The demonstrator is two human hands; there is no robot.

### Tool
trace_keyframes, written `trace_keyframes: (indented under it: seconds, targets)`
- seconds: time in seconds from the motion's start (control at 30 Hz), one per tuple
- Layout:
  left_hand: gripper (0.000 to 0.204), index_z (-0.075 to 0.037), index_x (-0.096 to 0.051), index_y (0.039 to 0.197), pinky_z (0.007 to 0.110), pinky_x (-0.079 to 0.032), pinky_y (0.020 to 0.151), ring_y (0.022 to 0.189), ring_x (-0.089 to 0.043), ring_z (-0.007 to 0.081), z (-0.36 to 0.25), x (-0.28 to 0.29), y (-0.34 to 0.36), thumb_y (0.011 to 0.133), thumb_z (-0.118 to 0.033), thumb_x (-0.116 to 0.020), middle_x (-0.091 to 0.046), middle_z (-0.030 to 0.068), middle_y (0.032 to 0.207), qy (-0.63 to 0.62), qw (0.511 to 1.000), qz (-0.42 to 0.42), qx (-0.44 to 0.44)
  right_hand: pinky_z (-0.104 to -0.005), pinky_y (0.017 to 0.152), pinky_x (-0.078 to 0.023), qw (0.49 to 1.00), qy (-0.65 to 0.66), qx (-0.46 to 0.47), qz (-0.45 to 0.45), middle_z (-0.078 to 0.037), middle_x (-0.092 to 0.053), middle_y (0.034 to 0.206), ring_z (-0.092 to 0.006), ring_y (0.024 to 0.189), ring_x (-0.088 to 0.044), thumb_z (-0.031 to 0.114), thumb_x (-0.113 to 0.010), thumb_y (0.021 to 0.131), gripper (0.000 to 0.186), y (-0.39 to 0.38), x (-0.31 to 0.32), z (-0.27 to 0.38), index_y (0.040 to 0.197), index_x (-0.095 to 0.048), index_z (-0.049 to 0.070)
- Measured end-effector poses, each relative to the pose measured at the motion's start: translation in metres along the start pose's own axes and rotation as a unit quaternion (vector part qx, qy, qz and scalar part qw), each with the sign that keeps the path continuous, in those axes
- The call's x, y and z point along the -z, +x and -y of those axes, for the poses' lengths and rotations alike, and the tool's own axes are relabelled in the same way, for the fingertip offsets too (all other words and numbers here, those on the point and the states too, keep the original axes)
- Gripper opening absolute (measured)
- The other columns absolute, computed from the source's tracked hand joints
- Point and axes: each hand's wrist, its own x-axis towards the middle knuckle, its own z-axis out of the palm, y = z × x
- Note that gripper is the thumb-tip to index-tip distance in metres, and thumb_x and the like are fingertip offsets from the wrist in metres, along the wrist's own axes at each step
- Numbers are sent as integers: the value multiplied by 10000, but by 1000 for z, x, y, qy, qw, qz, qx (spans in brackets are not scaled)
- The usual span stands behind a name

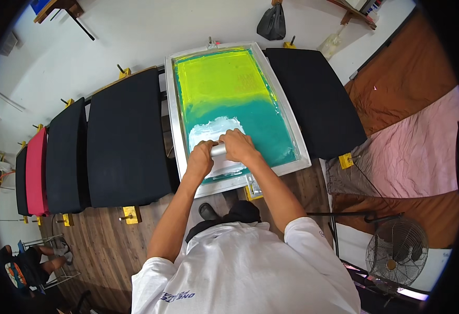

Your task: Applying ink to a t-shirt using a squeegee and a screen printing frame.

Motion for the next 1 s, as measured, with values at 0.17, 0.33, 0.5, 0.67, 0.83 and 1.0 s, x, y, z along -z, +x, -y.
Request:
trace_keyframes:
  seconds: [0.17, 0.33, 0.5, 0.67, 0.83, 1.0]
  targets:
    - [470, -8, -685, 1106, 481, -520, 846, 946, -637, 451, -4, -7, -23, 694, 167, -541, -658, 259, 1005, -6, 1000, -5, -5, -469, 878, -535, 1000, -10, -9, 5, -110, -652, 1111, -317, 1113, -590, 21, -707, 700, 402, -25, -5, 6, 1090, -704, 118]
    - [488, 1, -686, 1100, 466, -518, 859, 956, -637, 444, -16, -10, -41, 668, 179, -546, -662, 252, 1012, -15, 1000, -6, 3, -464, 862, -542, 1000, -1, -11, -1, -126, -656, 1084, -337, 1087, -601, 20, -729, 710, 360, -49, -4, 14, 1063, -716, 86]
    - [510, -7, -677, 1123, 464, -527, 869, 973, -641, 437, -24, -16, -62, 660, 176, -570, -658, 237, 1072, -9, 1000, -3, 21, -466, 867, -541, 999, 11, -13, -32, -127, -650, 1090, -343, 1087, -595, 2, -721, 705, 375, -69, -18, 14, 1073, -709, 77]
    - [514, -10, -666, 1142, 465, -537, 866, 966, -651, 436, -28, -18, -76, 668, 167, -577, -650, 236, 1114, -22, 1000, 2, 18, -463, 883, -533, 999, 12, -18, -39, -120, -640, 1110, -343, 1094, -587, -10, -712, 699, 402, -86, -21, 18, 1093, -697, 72]
    - [482, -11, -665, 1142, 474, -542, 853, 938, -659, 439, -32, -20, -81, 697, 147, -566, -647, 243, 1119, -3, 1000, -15, 6, -460, 1004, -471, 1000, 16, -17, 13, -112, -594, 1250, -336, 1207, -538, -10, -674, 723, 559, -95, -15, 16, 1270, -611, 91]
    - [498, -28, -662, 1156, 476, -547, 847, 927, -663, 434, -24, -21, -83, 697, 144, -576, -651, 231, 1109, 5, 1000, -22, 14, -491, 1104, -363, 978, 167, -10, -124, -194, -514, 1394, -374, 1316, -466, 85, -725, 770, 716, -143, -14, -2, 1431, -451, 49]
